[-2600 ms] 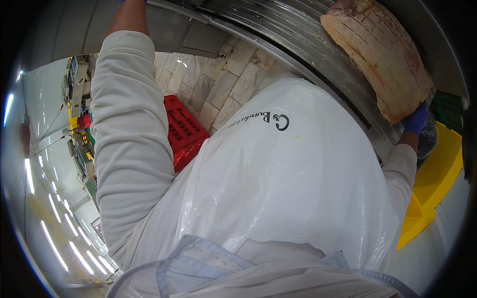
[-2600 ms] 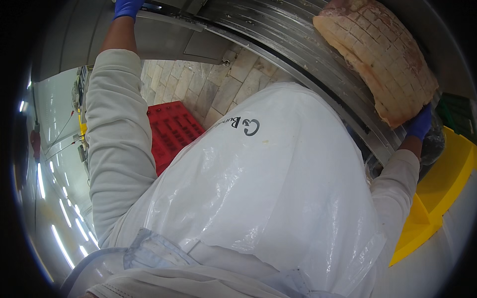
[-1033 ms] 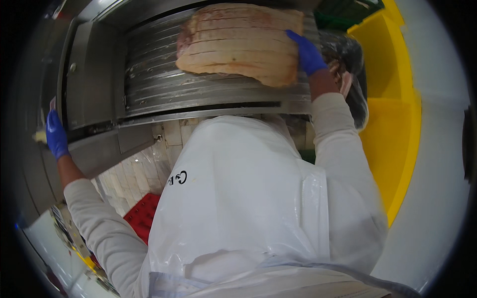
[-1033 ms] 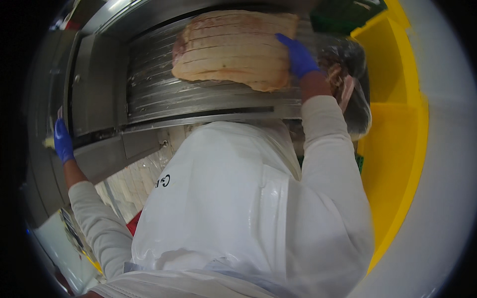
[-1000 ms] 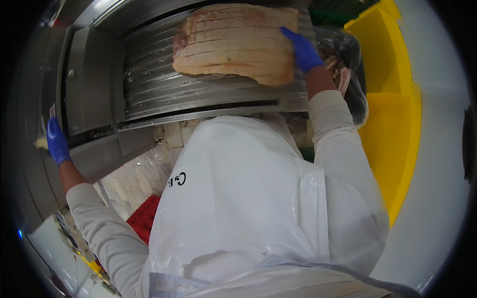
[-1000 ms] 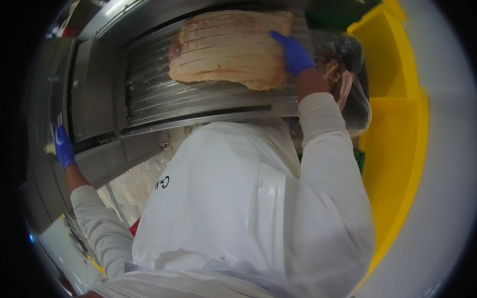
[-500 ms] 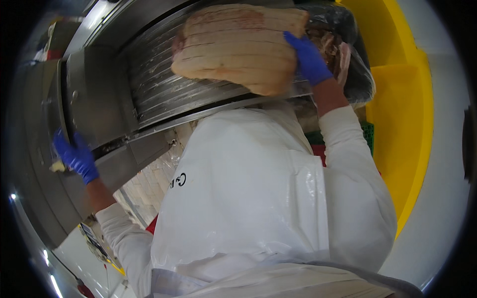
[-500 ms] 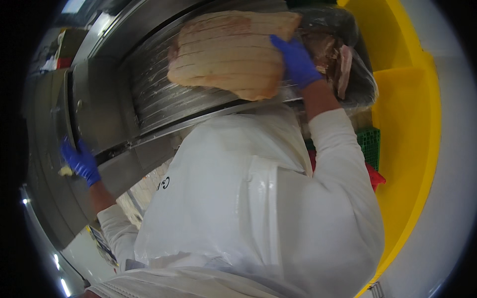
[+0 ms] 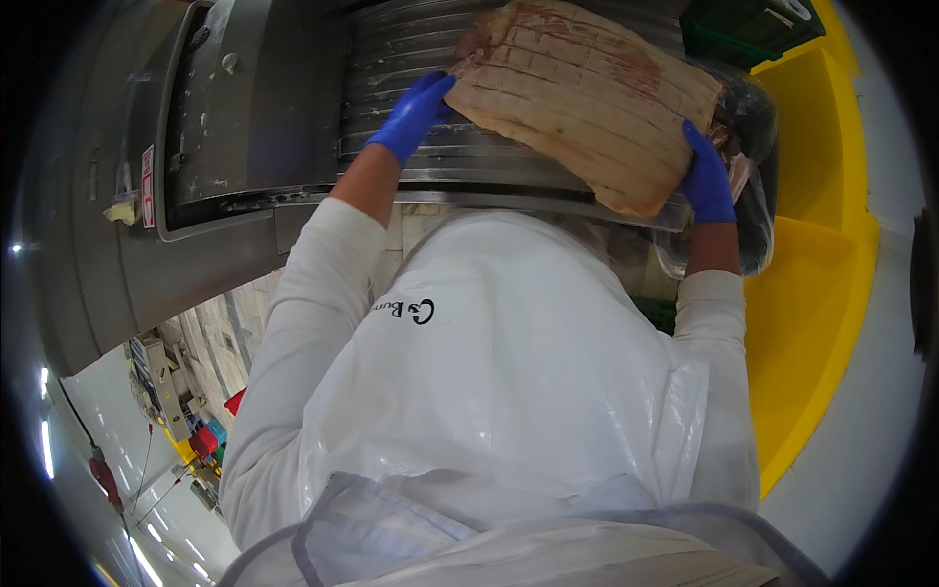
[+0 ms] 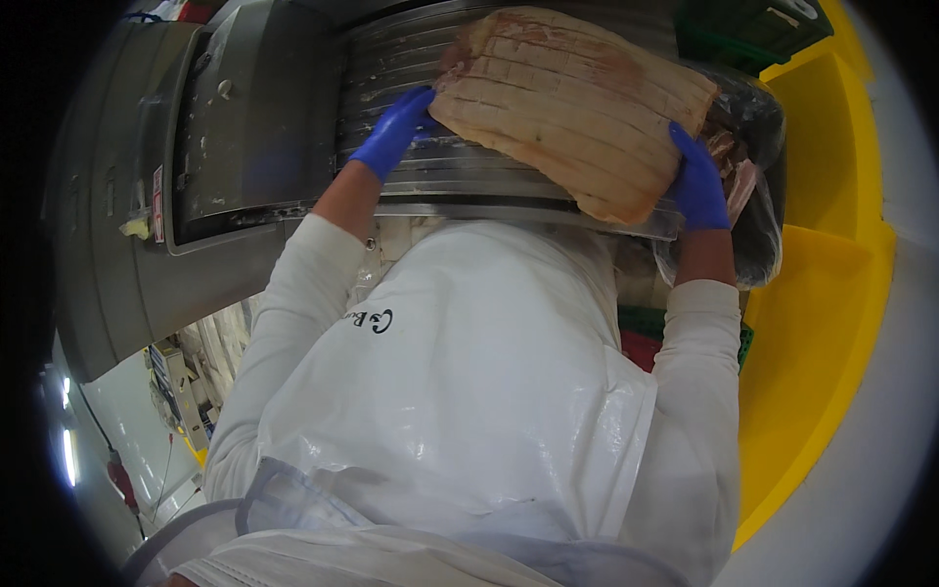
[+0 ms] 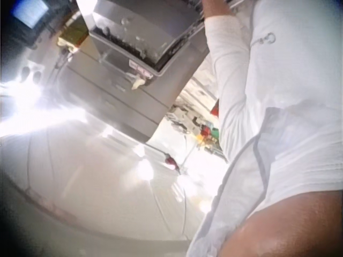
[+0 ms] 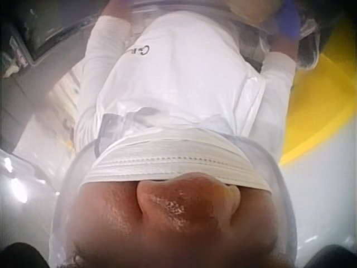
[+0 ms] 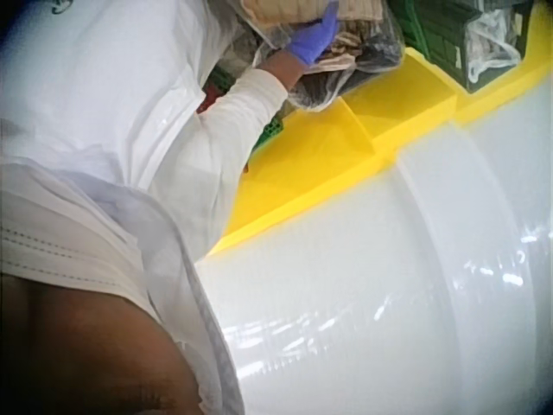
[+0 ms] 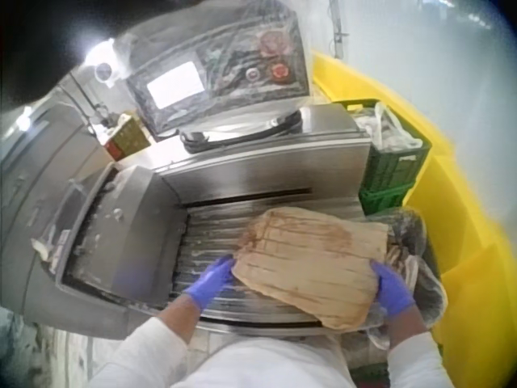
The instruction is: The person places large blocks of meat onto a meat slicer, operates the machine to cut thin slices, and collects the slices in a red basket. The person repeats this process with multiple blocks of meat.
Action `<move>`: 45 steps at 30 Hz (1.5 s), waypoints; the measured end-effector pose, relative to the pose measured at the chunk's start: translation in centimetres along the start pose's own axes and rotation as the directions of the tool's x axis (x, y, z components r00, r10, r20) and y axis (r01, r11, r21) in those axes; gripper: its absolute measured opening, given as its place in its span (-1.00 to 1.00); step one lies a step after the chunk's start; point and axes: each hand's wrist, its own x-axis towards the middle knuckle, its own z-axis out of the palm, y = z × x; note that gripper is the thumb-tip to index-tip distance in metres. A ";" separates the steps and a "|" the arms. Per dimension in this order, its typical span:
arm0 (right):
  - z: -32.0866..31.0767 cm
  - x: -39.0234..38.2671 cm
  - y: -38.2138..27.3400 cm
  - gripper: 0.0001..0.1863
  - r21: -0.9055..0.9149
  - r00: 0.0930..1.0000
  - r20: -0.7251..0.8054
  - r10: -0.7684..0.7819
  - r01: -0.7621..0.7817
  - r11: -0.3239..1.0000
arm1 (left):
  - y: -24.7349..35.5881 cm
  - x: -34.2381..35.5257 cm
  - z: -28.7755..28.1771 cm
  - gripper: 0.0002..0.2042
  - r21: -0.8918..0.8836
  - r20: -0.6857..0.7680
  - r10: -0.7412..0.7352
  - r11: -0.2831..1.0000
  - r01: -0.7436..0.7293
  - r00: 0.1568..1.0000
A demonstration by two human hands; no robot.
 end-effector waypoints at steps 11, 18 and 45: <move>3.2 -3.4 0.1 -0.40 -0.111 0.992 0.094 -0.089 0.099 0.989 | 0.4 1.5 -0.3 -0.47 -0.093 0.069 -0.348 0.931 0.354 0.935; 8.3 -12.9 1.7 -0.32 -0.152 0.992 -0.029 -0.124 0.118 0.981 | -1.7 -0.7 -0.9 -0.60 -0.386 0.117 -0.323 0.856 0.343 0.939; 33.7 -23.9 -0.5 -0.32 -0.398 0.712 0.420 -0.562 0.701 0.591 | 11.6 -23.5 -29.4 -0.38 -0.225 -0.337 0.389 0.851 -0.474 0.858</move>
